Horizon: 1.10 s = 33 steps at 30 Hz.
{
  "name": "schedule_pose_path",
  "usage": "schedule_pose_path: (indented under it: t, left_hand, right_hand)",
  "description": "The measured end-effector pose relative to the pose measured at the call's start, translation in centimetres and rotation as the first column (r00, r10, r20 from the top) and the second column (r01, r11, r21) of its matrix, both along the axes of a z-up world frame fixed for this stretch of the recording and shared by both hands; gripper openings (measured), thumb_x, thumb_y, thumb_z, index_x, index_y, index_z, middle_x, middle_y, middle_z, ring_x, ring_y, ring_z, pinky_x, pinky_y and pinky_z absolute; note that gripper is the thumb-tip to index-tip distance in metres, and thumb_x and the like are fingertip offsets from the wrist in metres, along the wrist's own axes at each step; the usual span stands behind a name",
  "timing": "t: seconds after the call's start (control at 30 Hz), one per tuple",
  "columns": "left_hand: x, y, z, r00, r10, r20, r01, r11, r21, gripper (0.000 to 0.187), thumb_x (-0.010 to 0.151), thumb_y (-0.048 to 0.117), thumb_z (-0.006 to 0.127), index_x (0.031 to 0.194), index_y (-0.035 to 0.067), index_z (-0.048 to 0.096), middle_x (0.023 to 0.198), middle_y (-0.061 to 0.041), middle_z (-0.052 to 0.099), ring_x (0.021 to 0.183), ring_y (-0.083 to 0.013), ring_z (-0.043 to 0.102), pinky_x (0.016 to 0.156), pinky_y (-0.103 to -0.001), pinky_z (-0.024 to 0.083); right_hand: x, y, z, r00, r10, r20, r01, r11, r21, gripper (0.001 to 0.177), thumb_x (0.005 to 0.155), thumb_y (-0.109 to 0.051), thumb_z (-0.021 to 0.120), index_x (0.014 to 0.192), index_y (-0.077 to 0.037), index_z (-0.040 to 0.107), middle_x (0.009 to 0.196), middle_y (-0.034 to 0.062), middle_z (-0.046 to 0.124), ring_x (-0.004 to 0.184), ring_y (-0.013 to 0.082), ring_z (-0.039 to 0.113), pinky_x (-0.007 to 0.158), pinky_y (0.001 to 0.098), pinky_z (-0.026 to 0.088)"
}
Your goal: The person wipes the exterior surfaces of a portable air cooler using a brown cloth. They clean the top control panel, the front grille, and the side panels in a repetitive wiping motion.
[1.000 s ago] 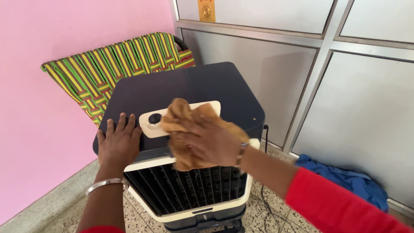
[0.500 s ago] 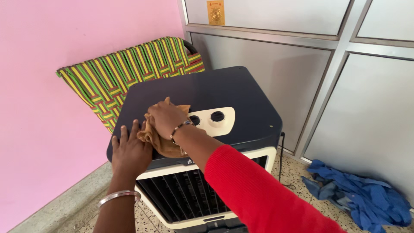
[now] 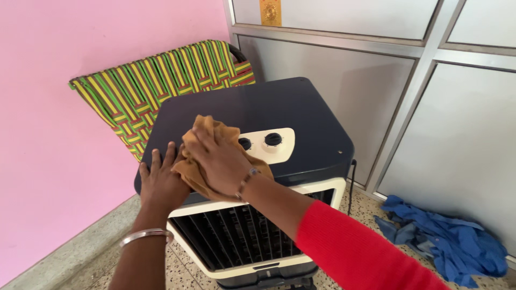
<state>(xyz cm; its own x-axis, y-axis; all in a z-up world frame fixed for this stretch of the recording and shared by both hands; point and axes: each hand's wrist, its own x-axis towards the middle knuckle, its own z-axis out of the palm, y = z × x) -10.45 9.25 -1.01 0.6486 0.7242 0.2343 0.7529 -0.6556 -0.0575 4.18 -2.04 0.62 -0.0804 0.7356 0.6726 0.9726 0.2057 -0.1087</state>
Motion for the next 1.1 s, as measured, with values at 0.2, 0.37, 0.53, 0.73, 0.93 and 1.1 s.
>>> schedule_pose_path:
  t: [0.2, 0.37, 0.53, 0.73, 0.93, 1.1]
  left_hand:
    - [-0.2, 1.0, -0.3, 0.995, -0.039, -0.094, 0.036, 0.999, -0.029, 0.063, 0.1, 0.052, 0.035, 0.159, 0.031, 0.027, 0.172, -0.005, 0.015, 0.154, -0.043, 0.014, 0.117, -0.067, 0.017]
    - [0.0, 1.5, -0.7, 0.998, -0.051, 0.046, 0.055, 0.993, -0.107, 0.067, 0.101, 0.055, 0.03, 0.161, 0.028, 0.022, 0.17, -0.005, 0.015, 0.153, -0.0445, 0.012, 0.118, -0.067, 0.013]
    - [0.5, 3.1, -0.8, 0.998, -0.063, -0.017, 0.059, 0.987, -0.148, 0.068, 0.1, 0.055, 0.032, 0.162, 0.028, 0.021, 0.17, -0.005, 0.008, 0.153, -0.0461, 0.007, 0.119, -0.067, 0.009]
    - [0.2, 4.5, -1.7, 0.983, -0.129, -0.131, 0.12, 0.99, -0.076, 0.072, 0.088, 0.035, 0.052, 0.156, 0.045, 0.03, 0.173, -0.001, -0.001, 0.154, -0.0435, 0.0, 0.119, -0.064, 0.008]
    - [-0.3, 3.9, 0.3, 0.996, -0.08, 0.031, 0.086, 0.929, -0.36, 0.059, 0.105, 0.044, 0.031, 0.162, 0.035, 0.02, 0.172, 0.003, 0.002, 0.159, -0.0358, -0.002, 0.127, -0.055, 0.003]
    - [0.1, 3.4, 1.4, 0.994, -0.049, -0.097, 0.008, 0.923, -0.385, 0.063, 0.104, 0.047, 0.029, 0.163, 0.037, 0.012, 0.173, 0.004, -0.004, 0.159, -0.0321, -0.008, 0.127, -0.051, 0.002]
  right_hand:
    - [1.7, -9.8, 1.8, 0.889, 0.045, 0.456, 0.078, 0.966, -0.246, 0.079, 0.083, -0.028, 0.066, 0.156, -0.026, 0.036, 0.161, 0.0123, 0.028, 0.144, 0.0367, 0.038, 0.118, 0.0531, 0.03]
    - [7.2, -16.0, 1.1, 0.725, 0.073, 0.685, 0.063, 0.983, -0.172, 0.084, 0.076, -0.019, 0.077, 0.153, -0.033, 0.046, 0.167, 0.0043, 0.03, 0.147, 0.0267, 0.035, 0.12, 0.0442, 0.029]
    - [8.2, -15.5, -2.2, 0.769, 0.12, 0.628, -0.045, 0.99, -0.134, 0.048, 0.082, -0.02, 0.078, 0.124, -0.04, 0.065, 0.161, -0.0142, 0.038, 0.152, 0.0169, 0.033, 0.125, 0.051, 0.02]
    - [2.9, -11.3, -3.1, 0.802, 0.169, 0.572, -0.114, 0.985, -0.132, 0.047, 0.085, -0.024, 0.075, 0.129, -0.039, 0.064, 0.163, -0.0152, 0.04, 0.155, 0.0188, 0.028, 0.131, 0.0486, 0.012]
    - [-2.7, -4.7, -5.2, 0.851, 0.312, 0.423, -0.258, 0.949, -0.181, 0.049, 0.095, -0.02, 0.064, 0.142, -0.035, 0.059, 0.163, -0.0053, 0.041, 0.155, 0.0222, 0.03, 0.135, 0.0486, 0.014]
    - [-5.8, -1.3, -7.3, 0.803, 0.231, 0.549, -0.157, 0.971, -0.179, 0.044, 0.094, -0.025, 0.06, 0.136, -0.034, 0.06, 0.16, -0.0076, 0.043, 0.153, 0.0192, 0.035, 0.134, 0.0469, 0.018]
